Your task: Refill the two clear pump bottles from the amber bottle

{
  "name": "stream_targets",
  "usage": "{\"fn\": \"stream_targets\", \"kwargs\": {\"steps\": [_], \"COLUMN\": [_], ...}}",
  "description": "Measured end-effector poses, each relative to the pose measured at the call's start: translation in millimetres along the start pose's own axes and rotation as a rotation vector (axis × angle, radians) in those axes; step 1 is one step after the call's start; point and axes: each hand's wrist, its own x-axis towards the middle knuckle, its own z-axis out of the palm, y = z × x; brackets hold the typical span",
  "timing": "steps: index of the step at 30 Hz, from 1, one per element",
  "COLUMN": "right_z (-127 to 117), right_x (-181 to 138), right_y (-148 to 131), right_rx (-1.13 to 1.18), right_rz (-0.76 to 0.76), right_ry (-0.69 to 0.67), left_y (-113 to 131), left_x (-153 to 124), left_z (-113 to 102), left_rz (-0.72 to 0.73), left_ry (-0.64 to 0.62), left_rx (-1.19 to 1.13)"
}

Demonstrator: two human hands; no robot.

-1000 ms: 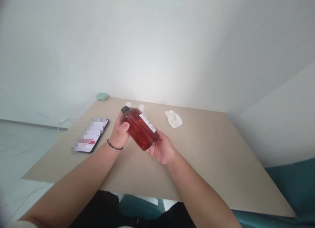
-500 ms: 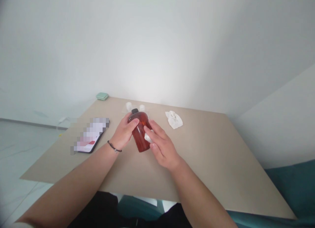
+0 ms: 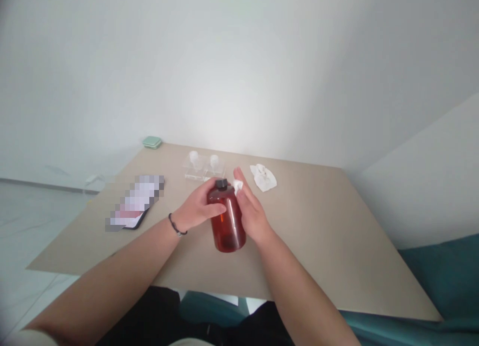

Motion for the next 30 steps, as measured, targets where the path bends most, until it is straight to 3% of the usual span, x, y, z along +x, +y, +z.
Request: {"fn": "stream_targets", "kwargs": {"steps": [4,9,12,16,18,22,30], "right_z": [11,12,19,31,31,22,7], "right_x": [-2,-7,-8,-10,-10,-7,-9], "right_y": [-8,-20,-22,-19,-16,-10,-9], "right_rx": [0.407,0.658,0.748,0.755,0.734,0.689,0.670], "right_rz": [0.326,0.585,0.505,0.330,0.329,0.374,0.520], "right_ry": [-0.095,-0.250,-0.251,-0.121,0.016,0.284,0.280], "left_y": [2,5,7,6,3,-5,-4], "left_x": [-8,-11,-9,-8,-8,-7,-4], "left_z": [11,18,19,17,13,0,-10], "left_rz": [0.257,0.306,0.346,0.438,0.479,0.554,0.795], "left_ry": [0.120,0.249,0.399,0.527,0.515,0.371,0.153], "left_rx": [-0.235,-0.366,-0.333,-0.172,-0.076,0.112,0.595]}}
